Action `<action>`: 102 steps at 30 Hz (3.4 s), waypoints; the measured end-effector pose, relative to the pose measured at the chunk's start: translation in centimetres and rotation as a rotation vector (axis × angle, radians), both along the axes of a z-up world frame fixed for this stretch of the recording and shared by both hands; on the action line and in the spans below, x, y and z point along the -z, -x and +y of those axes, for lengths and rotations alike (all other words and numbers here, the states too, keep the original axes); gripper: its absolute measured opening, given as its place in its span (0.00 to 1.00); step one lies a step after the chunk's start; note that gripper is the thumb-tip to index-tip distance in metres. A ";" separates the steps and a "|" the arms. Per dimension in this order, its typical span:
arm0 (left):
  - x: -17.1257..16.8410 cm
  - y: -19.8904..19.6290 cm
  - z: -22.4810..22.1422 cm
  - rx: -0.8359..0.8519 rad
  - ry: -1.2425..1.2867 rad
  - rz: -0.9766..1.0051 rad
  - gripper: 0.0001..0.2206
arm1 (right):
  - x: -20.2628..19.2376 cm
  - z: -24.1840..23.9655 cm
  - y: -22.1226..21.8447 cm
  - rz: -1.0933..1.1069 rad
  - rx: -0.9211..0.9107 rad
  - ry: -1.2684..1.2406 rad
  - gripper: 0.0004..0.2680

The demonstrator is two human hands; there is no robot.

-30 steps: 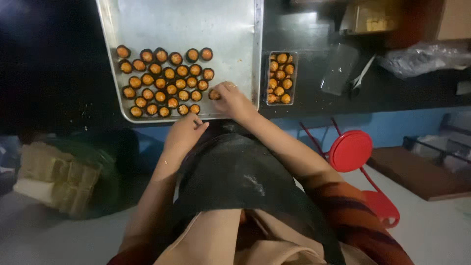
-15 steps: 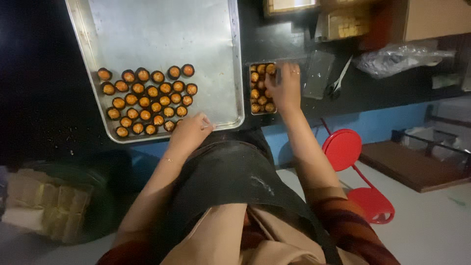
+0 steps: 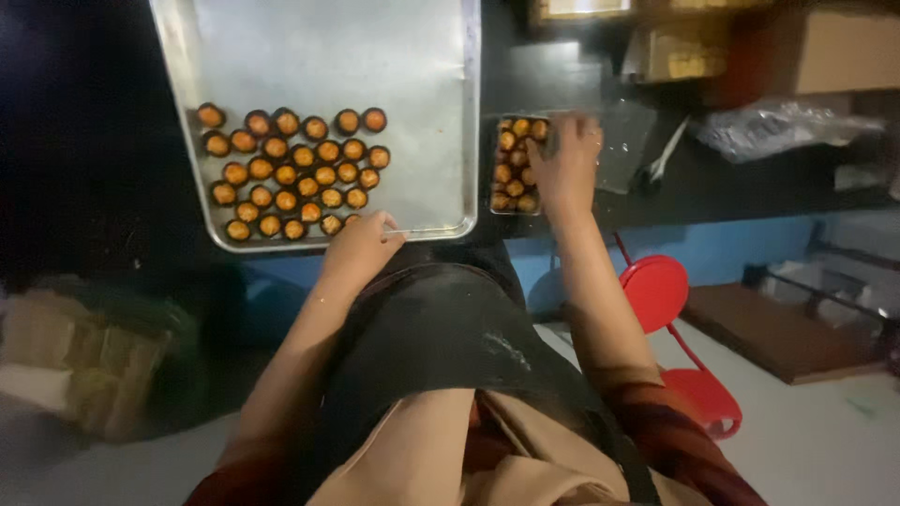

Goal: The person places baked cookies from a tray into a plastic container by hand, closes the container lid, and moves it to a cardboard box.

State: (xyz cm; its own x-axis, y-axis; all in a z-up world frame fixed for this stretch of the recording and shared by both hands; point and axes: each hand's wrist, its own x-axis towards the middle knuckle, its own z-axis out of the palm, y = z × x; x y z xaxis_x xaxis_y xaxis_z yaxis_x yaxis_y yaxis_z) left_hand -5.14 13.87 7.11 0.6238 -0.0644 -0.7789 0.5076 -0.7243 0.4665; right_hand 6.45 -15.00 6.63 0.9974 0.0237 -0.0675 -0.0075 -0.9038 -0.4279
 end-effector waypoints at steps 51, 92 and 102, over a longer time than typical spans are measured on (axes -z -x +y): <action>-0.5 0.8 3.5 -0.059 0.042 -0.043 0.18 | 3.7 2.0 -1.8 0.031 -0.067 -0.304 0.06; 3.3 -1.1 4.6 0.045 -0.290 -0.649 0.21 | 7.4 -1.6 0.9 -0.317 -0.190 -0.095 0.15; 2.5 2.3 6.9 -0.145 -0.307 -0.777 0.19 | 5.5 5.4 3.2 -0.264 -0.328 0.114 0.16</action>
State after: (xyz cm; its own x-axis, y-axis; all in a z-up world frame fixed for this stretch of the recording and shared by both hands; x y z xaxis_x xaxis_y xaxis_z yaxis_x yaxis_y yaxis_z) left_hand -7.48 20.75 4.65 0.9748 0.2018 -0.0955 0.2219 -0.8282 0.5147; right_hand 3.29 -9.58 1.15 0.9219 0.3491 0.1679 0.3838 -0.8818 -0.2739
